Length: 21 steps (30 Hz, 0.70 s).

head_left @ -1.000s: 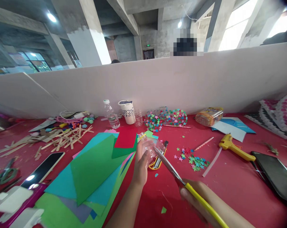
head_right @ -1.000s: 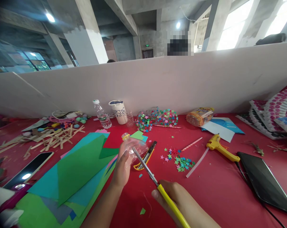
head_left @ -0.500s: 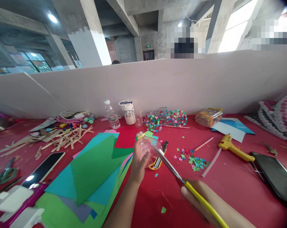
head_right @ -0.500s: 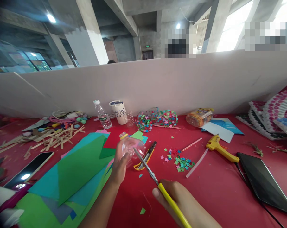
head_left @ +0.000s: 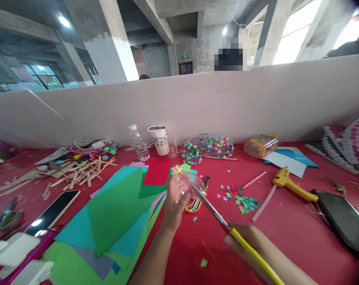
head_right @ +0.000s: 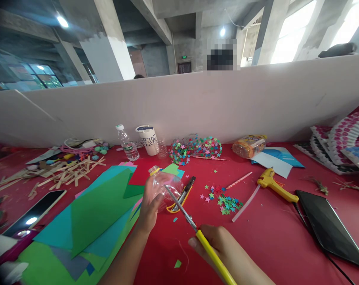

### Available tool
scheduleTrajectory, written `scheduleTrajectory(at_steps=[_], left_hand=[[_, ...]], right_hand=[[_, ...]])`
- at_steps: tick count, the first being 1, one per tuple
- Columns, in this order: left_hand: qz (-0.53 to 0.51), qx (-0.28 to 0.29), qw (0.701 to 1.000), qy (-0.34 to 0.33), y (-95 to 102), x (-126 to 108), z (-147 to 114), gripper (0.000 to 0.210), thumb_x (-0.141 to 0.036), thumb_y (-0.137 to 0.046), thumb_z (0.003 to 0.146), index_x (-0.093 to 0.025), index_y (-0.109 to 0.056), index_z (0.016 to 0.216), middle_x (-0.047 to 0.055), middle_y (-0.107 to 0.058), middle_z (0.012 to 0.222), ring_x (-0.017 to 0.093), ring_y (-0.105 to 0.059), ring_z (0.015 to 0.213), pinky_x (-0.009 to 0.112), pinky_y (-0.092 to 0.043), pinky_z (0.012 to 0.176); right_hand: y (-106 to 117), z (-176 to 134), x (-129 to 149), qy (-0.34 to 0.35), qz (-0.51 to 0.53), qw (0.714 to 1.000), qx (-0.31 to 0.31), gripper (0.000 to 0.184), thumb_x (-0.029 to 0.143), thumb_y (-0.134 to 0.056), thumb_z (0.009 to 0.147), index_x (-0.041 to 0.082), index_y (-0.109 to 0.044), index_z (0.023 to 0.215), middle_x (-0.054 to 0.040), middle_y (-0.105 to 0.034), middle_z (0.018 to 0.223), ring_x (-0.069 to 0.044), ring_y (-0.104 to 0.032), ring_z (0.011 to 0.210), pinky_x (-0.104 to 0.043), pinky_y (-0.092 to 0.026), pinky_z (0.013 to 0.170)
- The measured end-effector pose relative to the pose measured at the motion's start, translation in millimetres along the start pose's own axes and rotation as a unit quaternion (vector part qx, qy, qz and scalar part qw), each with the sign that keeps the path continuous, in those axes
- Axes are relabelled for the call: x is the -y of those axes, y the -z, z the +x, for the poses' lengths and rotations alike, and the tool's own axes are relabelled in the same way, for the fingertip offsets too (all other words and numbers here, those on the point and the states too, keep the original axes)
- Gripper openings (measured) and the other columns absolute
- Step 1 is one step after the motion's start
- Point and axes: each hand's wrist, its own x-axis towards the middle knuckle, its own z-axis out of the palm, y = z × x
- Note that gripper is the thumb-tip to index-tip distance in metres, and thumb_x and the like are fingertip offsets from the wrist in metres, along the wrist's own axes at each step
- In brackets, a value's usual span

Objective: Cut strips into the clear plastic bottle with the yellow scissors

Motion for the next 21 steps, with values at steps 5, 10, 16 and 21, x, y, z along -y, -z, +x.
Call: scheduleTrajectory(at_steps=[5, 10, 16, 21], left_hand=[[0.012, 0.011, 1.0, 0.002, -0.9, -1.1, -2.0, 0.067, -0.05, -0.069, 0.082, -0.028, -0.045, 0.141, 0.012, -0.056, 0.14, 0.034, -0.046, 0.138, 0.05, -0.032, 0.115], [-0.01, -0.007, 1.0, -0.005, -7.3, 6.1, -5.0, 0.069, -0.051, -0.073, 0.078, -0.026, -0.048, 0.137, 0.013, -0.054, 0.142, 0.036, -0.046, 0.137, 0.052, -0.033, 0.114], [-0.004, -0.009, 1.0, -0.017, -7.5, 9.4, -4.1, 0.074, -0.056, -0.073, 0.076, -0.027, -0.045, 0.139, 0.014, -0.055, 0.14, 0.037, -0.045, 0.137, 0.055, -0.031, 0.115], [0.009, -0.01, 1.0, -0.008, -5.8, 8.0, -4.1, 0.076, -0.056, -0.072, 0.077, -0.027, -0.042, 0.141, 0.014, -0.054, 0.139, 0.038, -0.043, 0.138, 0.057, -0.029, 0.115]], right_hand=[[-1.8, -2.1, -0.6, 0.008, 0.003, 1.0, 0.009, 0.067, 0.092, -0.031, 0.081, 0.026, -0.035, 0.075, 0.01, -0.037, 0.053, -0.008, -0.033, 0.041, -0.021, -0.026, 0.039], [-7.1, -6.9, 5.1, -0.014, 0.062, 0.998, -0.03, 0.071, 0.096, -0.033, 0.075, 0.025, -0.038, 0.074, 0.0079, -0.043, 0.064, -0.007, -0.035, 0.043, -0.02, -0.028, 0.038], [-6.2, -9.3, 12.1, -0.028, 0.074, 0.996, -0.036, 0.068, 0.093, -0.04, 0.076, 0.025, -0.041, 0.074, 0.0087, -0.04, 0.059, -0.008, -0.035, 0.045, -0.02, -0.027, 0.039], [-6.7, -6.6, 12.6, -0.024, 0.069, 0.997, -0.037, 0.069, 0.092, -0.049, 0.073, 0.025, -0.039, 0.068, 0.009, -0.038, 0.055, -0.008, -0.034, 0.045, -0.021, -0.025, 0.039]])
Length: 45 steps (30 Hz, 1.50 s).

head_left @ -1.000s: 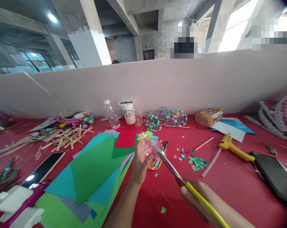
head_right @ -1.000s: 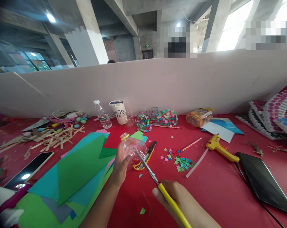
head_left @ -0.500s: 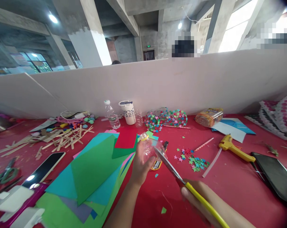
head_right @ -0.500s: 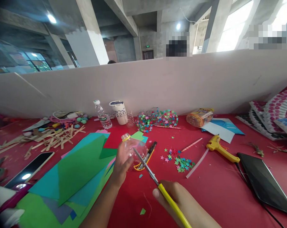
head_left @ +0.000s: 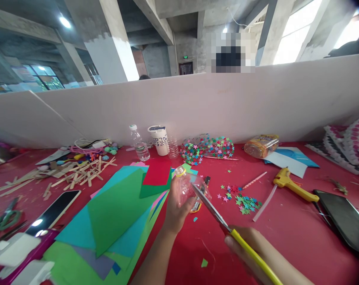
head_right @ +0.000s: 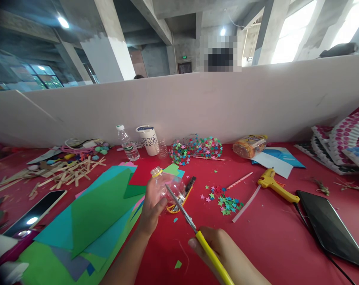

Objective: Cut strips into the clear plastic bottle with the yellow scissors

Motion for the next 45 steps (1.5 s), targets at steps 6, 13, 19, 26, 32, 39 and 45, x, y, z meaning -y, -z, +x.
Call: scheduleTrajectory(at_steps=[6, 13, 19, 26, 32, 39, 45], left_hand=[[0.006, 0.013, 1.0, -0.016, 2.5, -2.0, 0.0, 0.072, -0.054, -0.073, 0.077, -0.025, -0.046, 0.138, 0.015, -0.053, 0.141, 0.038, -0.045, 0.137, 0.055, -0.032, 0.115], [0.069, 0.071, 0.994, -0.038, 3.2, -5.0, -4.3, 0.072, -0.047, -0.071, 0.082, -0.031, -0.039, 0.144, 0.011, -0.044, 0.152, 0.037, -0.035, 0.145, 0.055, -0.026, 0.12], [0.079, 0.055, 0.995, -0.029, 3.7, -3.5, -4.7, 0.073, -0.045, -0.072, 0.081, -0.029, -0.039, 0.144, 0.012, -0.039, 0.156, 0.038, -0.031, 0.147, 0.056, -0.023, 0.121], [0.081, 0.059, 0.994, -0.033, 4.1, -2.3, -4.0, 0.072, -0.044, -0.069, 0.084, -0.028, -0.036, 0.146, 0.013, -0.037, 0.156, 0.036, -0.029, 0.148, 0.054, -0.023, 0.121], [0.102, 0.082, 0.989, -0.066, 0.5, -8.6, -7.0, 0.068, -0.04, -0.069, 0.084, -0.027, -0.041, 0.145, 0.012, -0.044, 0.152, 0.035, -0.037, 0.143, 0.05, -0.028, 0.119], [0.12, 0.09, 0.985, -0.08, 0.2, -9.9, -7.0, 0.069, -0.042, -0.067, 0.086, -0.029, -0.037, 0.147, 0.011, -0.044, 0.152, 0.033, -0.04, 0.142, 0.049, -0.03, 0.118], [0.118, 0.092, 0.986, -0.078, -1.5, -11.9, -5.5, 0.07, -0.045, -0.067, 0.086, -0.03, -0.037, 0.148, 0.011, -0.047, 0.149, 0.033, -0.039, 0.142, 0.049, -0.03, 0.118]], right_hand=[[-3.0, 0.9, -4.3, -0.004, 0.012, 1.0, 0.015, 0.071, 0.096, -0.038, 0.073, 0.025, -0.039, 0.071, 0.0092, -0.039, 0.055, -0.007, -0.034, 0.041, -0.021, -0.027, 0.038], [-0.9, 3.2, -10.2, 0.0, 0.04, 0.999, 0.011, 0.072, 0.097, -0.037, 0.072, 0.025, -0.043, 0.074, 0.0097, -0.037, 0.057, -0.007, -0.033, 0.042, -0.02, -0.031, 0.037], [-1.5, -0.5, -5.2, -0.007, 0.046, 0.999, 0.016, 0.068, 0.093, -0.042, 0.075, 0.025, -0.042, 0.074, 0.0099, -0.037, 0.055, -0.006, -0.03, 0.039, -0.02, -0.023, 0.035], [-0.5, 1.5, -5.8, 0.003, 0.044, 0.999, 0.019, 0.069, 0.094, -0.041, 0.075, 0.025, -0.04, 0.07, 0.0103, -0.038, 0.053, -0.006, -0.032, 0.038, -0.021, -0.022, 0.036], [0.2, 3.6, -7.1, 0.019, 0.043, 0.999, 0.015, 0.07, 0.095, -0.038, 0.074, 0.025, -0.041, 0.072, 0.0109, -0.038, 0.053, -0.006, -0.032, 0.038, -0.021, -0.025, 0.036], [-1.6, 3.6, -8.7, 0.002, 0.042, 0.999, 0.005, 0.067, 0.093, -0.042, 0.076, 0.026, -0.04, 0.072, 0.0104, -0.037, 0.05, -0.006, -0.031, 0.036, -0.021, -0.021, 0.034], [-0.6, 2.0, -7.5, -0.008, 0.029, 1.0, -0.002, 0.065, 0.09, -0.045, 0.078, 0.026, -0.041, 0.071, 0.0102, -0.038, 0.048, -0.007, -0.034, 0.035, -0.02, -0.023, 0.034]])
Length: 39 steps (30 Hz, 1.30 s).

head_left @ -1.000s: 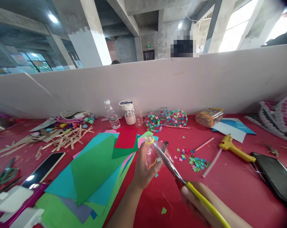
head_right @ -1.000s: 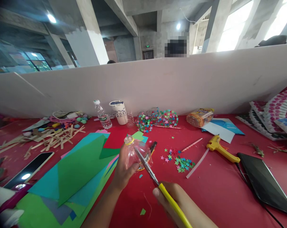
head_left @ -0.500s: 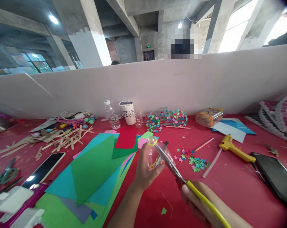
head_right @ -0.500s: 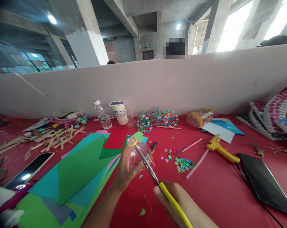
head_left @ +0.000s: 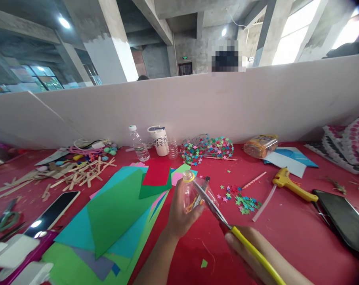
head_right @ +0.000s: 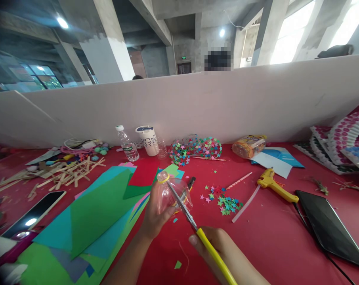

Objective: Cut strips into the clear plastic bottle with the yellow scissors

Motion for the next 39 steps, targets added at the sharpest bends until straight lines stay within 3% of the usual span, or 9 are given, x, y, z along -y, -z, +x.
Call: scheduleTrajectory(at_steps=[5, 9, 13, 16, 19, 21, 25, 29, 39], left_hand=[[0.003, 0.011, 1.0, 0.024, 2.3, 6.0, -3.6, 0.073, -0.049, -0.066, 0.085, -0.03, -0.035, 0.148, 0.011, -0.04, 0.155, 0.034, -0.032, 0.147, 0.051, -0.024, 0.121], [-0.031, 0.006, 0.994, 0.101, -1.1, 18.7, -9.2, 0.078, -0.057, -0.066, 0.083, -0.027, -0.034, 0.148, 0.013, -0.031, 0.161, 0.037, -0.016, 0.153, 0.055, -0.017, 0.122], [-0.042, -0.085, 0.988, 0.125, -9.7, 20.7, -5.8, 0.063, -0.054, -0.065, 0.085, -0.027, -0.047, 0.139, 0.012, -0.045, 0.153, 0.035, -0.029, 0.149, 0.051, -0.021, 0.122], [-0.094, -0.118, 0.978, 0.142, -7.2, 15.9, 4.1, 0.053, -0.052, -0.064, 0.087, -0.027, -0.053, 0.133, 0.011, -0.053, 0.145, 0.032, -0.041, 0.142, 0.049, -0.029, 0.118], [-0.172, -0.197, 0.949, 0.175, 2.9, 11.2, 15.1, 0.05, -0.055, -0.064, 0.086, -0.027, -0.056, 0.126, 0.01, -0.063, 0.131, 0.03, -0.053, 0.131, 0.047, -0.036, 0.112], [-0.237, -0.216, 0.928, 0.191, 8.5, 8.3, 19.9, 0.051, -0.06, -0.063, 0.084, -0.026, -0.058, 0.121, 0.01, -0.066, 0.124, 0.03, -0.057, 0.126, 0.046, -0.04, 0.107], [-0.324, -0.201, 0.902, 0.203, 10.1, 2.8, 22.2, 0.051, -0.066, -0.057, 0.085, -0.024, -0.063, 0.113, 0.01, -0.069, 0.116, 0.031, -0.061, 0.121, 0.047, -0.045, 0.102], [-0.341, -0.177, 0.901, 0.202, 7.4, 3.2, 20.5, 0.045, -0.06, -0.062, 0.085, -0.023, -0.066, 0.109, 0.009, -0.07, 0.114, 0.03, -0.062, 0.118, 0.047, -0.044, 0.101], [-0.334, -0.139, 0.911, 0.2, 1.4, 7.7, 14.5, 0.039, -0.051, -0.063, 0.087, -0.024, -0.065, 0.115, 0.009, -0.069, 0.122, 0.031, -0.059, 0.125, 0.047, -0.04, 0.107]], right_hand=[[0.3, 2.8, 1.2, -0.003, -0.014, 1.0, 0.0, 0.061, 0.084, -0.051, 0.082, 0.025, -0.04, 0.069, 0.0108, -0.038, 0.047, -0.006, -0.034, 0.035, -0.019, -0.023, 0.034], [0.1, 9.1, -0.3, 0.008, -0.029, 0.999, 0.01, 0.063, 0.087, -0.05, 0.079, 0.025, -0.04, 0.069, 0.0113, -0.039, 0.045, -0.007, -0.035, 0.035, -0.019, -0.026, 0.036], [-1.4, 8.3, -1.9, 0.015, -0.035, 0.999, 0.017, 0.069, 0.092, -0.032, 0.08, 0.025, -0.045, 0.076, 0.0112, -0.039, 0.047, -0.009, -0.037, 0.037, -0.02, -0.03, 0.038], [-2.1, 2.1, -1.4, 0.023, -0.039, 0.999, 0.022, 0.068, 0.092, -0.033, 0.081, 0.025, -0.044, 0.075, 0.0104, -0.04, 0.05, -0.009, -0.037, 0.041, -0.02, -0.031, 0.042], [1.2, -3.4, 0.4, 0.051, -0.069, 0.996, 0.034, 0.066, 0.09, -0.034, 0.083, 0.025, -0.041, 0.073, 0.0083, -0.042, 0.057, -0.009, -0.037, 0.046, -0.021, -0.032, 0.044], [6.5, -4.8, 1.9, 0.082, -0.104, 0.99, 0.038, 0.064, 0.086, -0.033, 0.087, 0.024, -0.042, 0.074, 0.0068, -0.043, 0.061, -0.011, -0.039, 0.05, -0.022, -0.033, 0.047], [18.6, -3.9, 3.0, 0.121, -0.168, 0.978, 0.035, 0.057, 0.079, -0.038, 0.091, 0.023, -0.044, 0.079, 0.005, -0.042, 0.072, -0.014, -0.039, 0.062, -0.024, -0.033, 0.054], [20.1, -2.4, -0.7, 0.119, -0.2, 0.971, 0.06, 0.055, 0.075, -0.035, 0.095, 0.023, -0.042, 0.079, 0.0051, -0.038, 0.075, -0.015, -0.035, 0.066, -0.025, -0.029, 0.058], [8.5, -1.2, 0.1, 0.113, -0.138, 0.984, 0.028, 0.058, 0.08, -0.039, 0.091, 0.024, -0.044, 0.074, 0.0053, -0.043, 0.068, -0.014, -0.037, 0.06, -0.024, -0.033, 0.054]])
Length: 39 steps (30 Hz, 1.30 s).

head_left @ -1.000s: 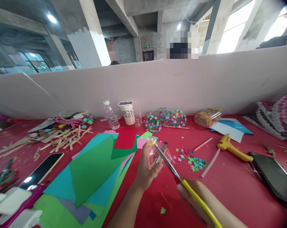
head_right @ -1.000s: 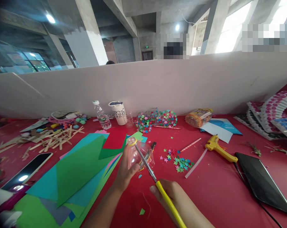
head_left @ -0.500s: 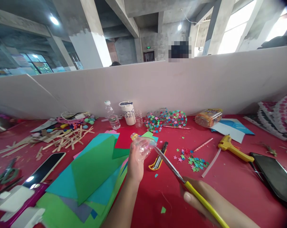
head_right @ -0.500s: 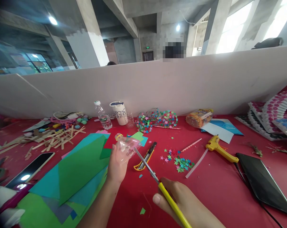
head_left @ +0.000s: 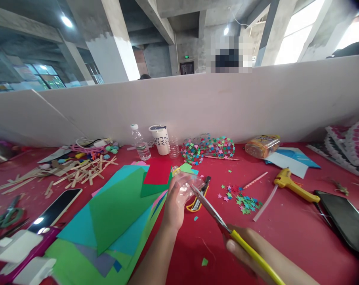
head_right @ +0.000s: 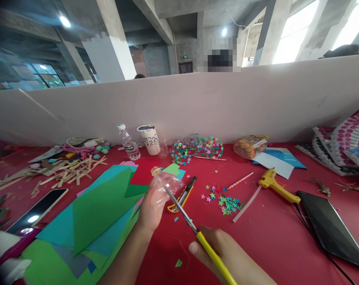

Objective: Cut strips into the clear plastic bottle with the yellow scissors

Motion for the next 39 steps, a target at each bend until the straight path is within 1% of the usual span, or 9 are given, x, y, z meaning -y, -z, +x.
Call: scheduleTrajectory(at_steps=[4, 9, 13, 16, 20, 25, 29, 34, 39], left_hand=[[0.029, 0.006, 0.999, -0.013, -2.9, -1.8, -2.9, 0.044, -0.052, -0.063, 0.087, -0.024, -0.063, 0.121, 0.011, -0.067, 0.128, 0.032, -0.057, 0.127, 0.046, -0.041, 0.106], [0.038, 0.003, 0.999, -0.015, -1.9, -1.2, -3.1, 0.045, -0.051, -0.064, 0.086, -0.025, -0.062, 0.122, 0.011, -0.066, 0.128, 0.032, -0.057, 0.127, 0.046, -0.043, 0.105], [0.034, 0.009, 0.999, -0.024, -1.3, 0.1, -3.2, 0.043, -0.049, -0.063, 0.088, -0.026, -0.061, 0.124, 0.01, -0.065, 0.13, 0.031, -0.057, 0.127, 0.046, -0.043, 0.105], [0.038, 0.013, 0.999, -0.031, -3.1, -0.2, -3.8, 0.043, -0.049, -0.063, 0.088, -0.026, -0.06, 0.125, 0.01, -0.066, 0.128, 0.031, -0.057, 0.127, 0.046, -0.042, 0.105], [0.038, 0.013, 0.999, -0.033, -4.0, 1.0, -4.3, 0.048, -0.05, -0.066, 0.085, -0.026, -0.06, 0.126, 0.011, -0.066, 0.128, 0.033, -0.057, 0.126, 0.046, -0.042, 0.104], [0.042, 0.014, 0.999, -0.029, -1.6, 3.7, -4.1, 0.044, -0.049, -0.063, 0.088, -0.027, -0.06, 0.126, 0.01, -0.064, 0.132, 0.032, -0.056, 0.127, 0.045, -0.042, 0.104], [0.056, 0.004, 0.998, -0.034, -3.5, 2.0, -5.5, 0.046, -0.05, -0.065, 0.086, -0.026, -0.06, 0.125, 0.01, -0.064, 0.131, 0.032, -0.057, 0.126, 0.044, -0.043, 0.103], [0.053, -0.006, 0.997, -0.05, -5.9, -0.4, -6.4, 0.046, -0.049, -0.062, 0.088, -0.026, -0.058, 0.128, 0.011, -0.065, 0.128, 0.031, -0.056, 0.126, 0.044, -0.043, 0.104], [0.06, -0.001, 0.997, -0.048, -5.2, 1.3, -5.1, 0.047, -0.049, -0.063, 0.088, -0.026, -0.057, 0.129, 0.012, -0.063, 0.13, 0.033, -0.055, 0.127, 0.045, -0.044, 0.102]], right_hand=[[0.7, 0.5, 2.1, -0.016, 0.01, 0.999, 0.028, 0.061, 0.082, -0.035, 0.09, 0.025, -0.04, 0.071, 0.0055, -0.047, 0.06, -0.012, -0.042, 0.054, -0.023, -0.034, 0.05], [-1.9, 2.8, 0.4, -0.015, 0.004, 0.999, 0.029, 0.063, 0.084, -0.024, 0.09, 0.026, -0.037, 0.071, 0.0083, -0.041, 0.047, -0.01, -0.038, 0.042, -0.024, -0.03, 0.044], [-3.0, 2.3, 1.6, -0.016, -0.004, 1.0, 0.008, 0.062, 0.084, -0.027, 0.091, 0.026, -0.036, 0.07, 0.0061, -0.046, 0.053, -0.012, -0.042, 0.048, -0.024, -0.033, 0.048], [-3.4, 2.1, 1.8, -0.024, 0.001, 1.0, 0.008, 0.062, 0.084, -0.027, 0.09, 0.026, -0.034, 0.07, 0.0064, -0.045, 0.053, -0.012, -0.043, 0.049, -0.024, -0.035, 0.048], [-4.8, 3.1, -0.4, -0.027, 0.015, 0.999, 0.013, 0.064, 0.088, -0.025, 0.087, 0.026, -0.034, 0.07, 0.0072, -0.043, 0.051, -0.011, -0.039, 0.045, -0.023, -0.032, 0.044], [-7.4, 3.6, -4.7, -0.047, 0.039, 0.998, 0.006, 0.064, 0.089, -0.031, 0.085, 0.026, -0.037, 0.073, 0.0077, -0.042, 0.053, -0.01, -0.037, 0.043, -0.023, -0.029, 0.042], [-5.1, 3.6, -3.9, -0.042, 0.04, 0.998, 0.017, 0.063, 0.087, -0.029, 0.087, 0.026, -0.036, 0.073, 0.0072, -0.043, 0.058, -0.009, -0.038, 0.044, -0.023, -0.028, 0.042], [-0.1, 3.1, 2.9, -0.035, 0.031, 0.998, 0.04, 0.057, 0.078, -0.035, 0.094, 0.026, -0.036, 0.073, 0.0085, -0.042, 0.052, -0.01, -0.038, 0.045, -0.023, -0.03, 0.046], [-1.5, 2.5, 3.4, -0.035, 0.025, 0.999, 0.033, 0.063, 0.086, -0.027, 0.088, 0.026, -0.035, 0.073, 0.0074, -0.042, 0.055, -0.01, -0.038, 0.045, -0.024, -0.029, 0.044]])
